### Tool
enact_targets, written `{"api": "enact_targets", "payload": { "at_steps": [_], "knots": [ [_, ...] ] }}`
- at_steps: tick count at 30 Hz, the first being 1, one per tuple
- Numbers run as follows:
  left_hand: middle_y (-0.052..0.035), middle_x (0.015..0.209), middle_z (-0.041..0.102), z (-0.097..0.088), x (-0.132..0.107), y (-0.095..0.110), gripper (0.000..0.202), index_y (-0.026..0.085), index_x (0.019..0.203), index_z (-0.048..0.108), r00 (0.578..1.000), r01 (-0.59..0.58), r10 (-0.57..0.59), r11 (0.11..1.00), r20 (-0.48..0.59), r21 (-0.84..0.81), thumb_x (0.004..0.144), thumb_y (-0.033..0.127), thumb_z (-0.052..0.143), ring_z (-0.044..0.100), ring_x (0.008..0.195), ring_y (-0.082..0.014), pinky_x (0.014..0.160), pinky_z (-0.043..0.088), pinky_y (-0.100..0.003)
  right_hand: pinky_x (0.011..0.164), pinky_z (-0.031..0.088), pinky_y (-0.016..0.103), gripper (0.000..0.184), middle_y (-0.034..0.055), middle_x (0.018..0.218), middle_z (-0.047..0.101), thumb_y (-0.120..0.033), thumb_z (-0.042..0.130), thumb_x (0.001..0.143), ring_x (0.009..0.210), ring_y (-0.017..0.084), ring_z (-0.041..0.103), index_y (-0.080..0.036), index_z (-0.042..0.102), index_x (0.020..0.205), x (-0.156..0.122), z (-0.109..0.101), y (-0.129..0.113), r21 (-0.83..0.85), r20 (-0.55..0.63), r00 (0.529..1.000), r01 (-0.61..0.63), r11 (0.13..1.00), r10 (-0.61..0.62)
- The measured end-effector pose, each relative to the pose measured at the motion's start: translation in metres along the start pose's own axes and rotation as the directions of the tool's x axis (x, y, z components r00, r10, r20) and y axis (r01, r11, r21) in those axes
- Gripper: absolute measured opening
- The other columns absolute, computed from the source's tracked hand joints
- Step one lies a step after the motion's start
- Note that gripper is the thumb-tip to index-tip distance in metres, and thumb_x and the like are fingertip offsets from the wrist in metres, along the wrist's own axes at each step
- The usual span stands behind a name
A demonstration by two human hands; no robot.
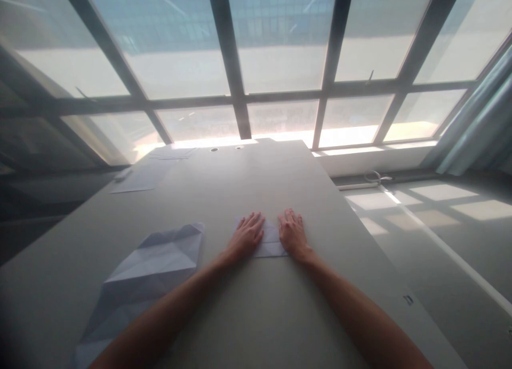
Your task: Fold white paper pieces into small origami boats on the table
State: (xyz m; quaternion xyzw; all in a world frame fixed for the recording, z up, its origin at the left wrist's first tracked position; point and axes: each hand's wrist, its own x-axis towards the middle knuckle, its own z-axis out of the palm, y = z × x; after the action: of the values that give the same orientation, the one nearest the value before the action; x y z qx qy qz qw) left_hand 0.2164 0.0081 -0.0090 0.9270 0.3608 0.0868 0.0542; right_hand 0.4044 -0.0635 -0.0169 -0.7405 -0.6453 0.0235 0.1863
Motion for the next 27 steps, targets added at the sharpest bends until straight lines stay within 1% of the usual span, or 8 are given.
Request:
{"api": "enact_targets", "payload": {
  "at_steps": [9, 11, 15, 17, 21, 27],
  "knots": [
    [-0.0058, 0.158, 0.028, 0.0016, 0.0005, -0.0002, 0.05, 0.022, 0.147, 0.038, 1.0, 0.005, -0.005, 1.0, 0.001, 0.009, 0.1, 0.037, 0.036, 0.019, 0.147, -0.0239, 0.119, 0.016, -0.045, 0.116, 0.017, 0.048, 0.042, 0.0153, 0.15, 0.04, -0.022, 0.042, 0.095, 0.143, 0.026, 0.026, -0.018, 0.053, 0.135, 0.0, -0.0012, -0.0003, 0.011, -0.001, 1.0, 0.006, 1.0, -0.006],
    [-0.0059, 0.158, 0.028, 0.0021, 0.0006, -0.0003, 0.05, 0.022, 0.147, 0.038, 1.0, 0.003, -0.004, 1.0, 0.003, 0.01, 0.1, 0.037, 0.035, 0.019, 0.147, -0.0242, 0.119, 0.016, -0.046, 0.117, 0.016, 0.047, 0.042, 0.0153, 0.151, 0.039, -0.024, 0.043, 0.095, 0.144, 0.025, 0.025, -0.017, 0.053, 0.136, -0.0002, -0.0027, -0.0011, 0.032, 0.004, 0.999, 0.043, 0.999, -0.043],
    [-0.0061, 0.158, 0.028, 0.0024, 0.0005, -0.0004, 0.051, 0.021, 0.148, 0.037, 1.0, 0.001, -0.001, 1.0, 0.002, 0.01, 0.1, 0.038, 0.034, 0.018, 0.147, -0.0241, 0.119, 0.016, -0.046, 0.118, 0.013, 0.044, 0.043, 0.0141, 0.152, 0.038, -0.029, 0.046, 0.096, 0.145, 0.024, 0.023, -0.017, 0.053, 0.136, -0.0013, -0.0052, -0.0032, 0.08, 0.022, 0.984, 0.174, 0.982, -0.176],
    [-0.0062, 0.158, 0.029, 0.0023, 0.0004, -0.0005, 0.051, 0.021, 0.148, 0.038, 1.0, -0.002, 0.002, 1.0, -0.001, 0.01, 0.1, 0.037, 0.034, 0.018, 0.147, -0.0242, 0.119, 0.016, -0.046, 0.118, 0.013, 0.044, 0.043, 0.0133, 0.153, 0.037, -0.031, 0.046, 0.096, 0.145, 0.023, 0.023, -0.018, 0.052, 0.137, -0.002, -0.0057, -0.0037, 0.091, 0.037, 0.977, 0.206, 0.974, -0.21],
    [-0.0065, 0.157, 0.029, 0.0019, 0.0002, -0.0006, 0.051, 0.021, 0.148, 0.038, 1.0, -0.006, 0.006, 1.0, -0.003, 0.009, 0.1, 0.038, 0.034, 0.019, 0.147, -0.0244, 0.119, 0.016, -0.046, 0.118, 0.013, 0.044, 0.043, 0.0131, 0.153, 0.037, -0.033, 0.045, 0.097, 0.145, 0.023, 0.024, -0.019, 0.053, 0.137, -0.0022, -0.0058, -0.0036, 0.09, 0.062, 0.978, 0.192, 0.977, -0.198],
    [-0.006, 0.158, 0.029, 0.0014, 0.0003, 0.0, 0.051, 0.021, 0.148, 0.038, 1.0, 0.003, -0.003, 1.0, -0.001, 0.01, 0.1, 0.038, 0.034, 0.019, 0.147, -0.0241, 0.119, 0.016, -0.046, 0.117, 0.014, 0.044, 0.044, 0.0141, 0.153, 0.036, -0.033, 0.046, 0.096, 0.145, 0.024, 0.024, -0.018, 0.053, 0.137, -0.0013, -0.0067, -0.0039, 0.087, 0.077, 0.978, 0.185, 0.979, -0.192]
  ]
}}
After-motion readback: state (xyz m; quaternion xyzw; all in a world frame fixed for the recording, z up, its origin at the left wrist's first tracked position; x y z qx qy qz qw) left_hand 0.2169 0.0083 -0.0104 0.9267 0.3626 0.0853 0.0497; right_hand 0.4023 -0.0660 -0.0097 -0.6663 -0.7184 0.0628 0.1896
